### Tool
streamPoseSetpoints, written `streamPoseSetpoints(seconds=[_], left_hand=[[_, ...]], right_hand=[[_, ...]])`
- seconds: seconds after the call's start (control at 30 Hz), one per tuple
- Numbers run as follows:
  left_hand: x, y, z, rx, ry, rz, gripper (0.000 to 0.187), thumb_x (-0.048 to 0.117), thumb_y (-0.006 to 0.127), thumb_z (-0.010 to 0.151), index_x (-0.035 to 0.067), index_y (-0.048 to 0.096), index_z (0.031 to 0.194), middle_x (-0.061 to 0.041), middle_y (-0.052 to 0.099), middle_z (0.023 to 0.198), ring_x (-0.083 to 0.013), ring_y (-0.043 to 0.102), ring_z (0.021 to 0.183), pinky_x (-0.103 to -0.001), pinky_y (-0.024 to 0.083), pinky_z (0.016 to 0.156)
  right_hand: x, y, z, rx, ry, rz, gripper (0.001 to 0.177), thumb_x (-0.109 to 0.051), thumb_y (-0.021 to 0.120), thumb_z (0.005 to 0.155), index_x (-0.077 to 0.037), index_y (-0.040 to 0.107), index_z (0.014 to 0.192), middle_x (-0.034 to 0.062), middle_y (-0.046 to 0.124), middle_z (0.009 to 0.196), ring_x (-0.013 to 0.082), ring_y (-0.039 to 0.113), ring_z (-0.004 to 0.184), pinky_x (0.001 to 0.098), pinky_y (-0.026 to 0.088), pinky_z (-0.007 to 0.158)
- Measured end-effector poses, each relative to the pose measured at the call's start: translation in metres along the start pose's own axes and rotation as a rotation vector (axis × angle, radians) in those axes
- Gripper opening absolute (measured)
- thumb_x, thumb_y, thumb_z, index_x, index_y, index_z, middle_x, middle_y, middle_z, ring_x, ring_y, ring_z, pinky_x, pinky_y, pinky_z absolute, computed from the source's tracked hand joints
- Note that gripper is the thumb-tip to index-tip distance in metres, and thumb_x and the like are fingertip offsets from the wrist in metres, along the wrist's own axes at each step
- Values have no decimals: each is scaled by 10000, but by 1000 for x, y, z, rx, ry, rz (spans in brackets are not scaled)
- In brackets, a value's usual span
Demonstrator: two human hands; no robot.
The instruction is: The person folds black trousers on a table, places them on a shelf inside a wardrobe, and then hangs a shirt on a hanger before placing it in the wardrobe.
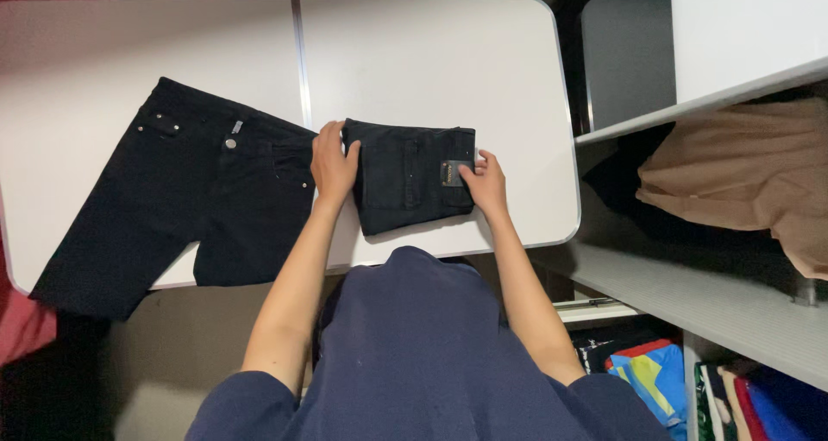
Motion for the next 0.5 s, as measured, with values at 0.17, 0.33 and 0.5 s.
streamPoseSetpoints(seconds=[0.17, 0.33, 0.5], left_hand=[[-17, 19, 27, -238, 85, 42, 252, 137, 757, 893, 47, 714, 1124, -131, 657, 1094, -362, 565, 1127, -458, 497, 894], [-27, 31, 26, -206, -25, 46, 110, 167, 751, 896, 95, 752, 978, -73, 671, 988, -332, 571, 1085, -451, 500, 877], [-30, 39, 21, -111, -93, 42, 97, 172, 746, 893, 102, 765, 958, -54, 672, 955, -327, 563, 1061, -450, 497, 879]], right_hand=[[-21, 26, 34, 128, 116, -22, 458, -256, 800, 866, -6, 604, 1196, 138, 734, 922, 251, 711, 834, 380, 563, 764], [-17, 35, 45, 246, 47, -86, 204, -183, 765, 923, -16, 648, 922, 103, 708, 822, 242, 667, 744, 382, 530, 709], [4, 46, 43, 286, 297, 247, 147, -131, 733, 931, -31, 633, 889, 42, 636, 783, 157, 564, 718, 315, 485, 678]])
Point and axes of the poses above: each hand's wrist, its own z-axis towards the middle knuckle, its own y-axis out of the palm, x = y × z, the point moved 1 cm from there along z, towards the middle knuckle
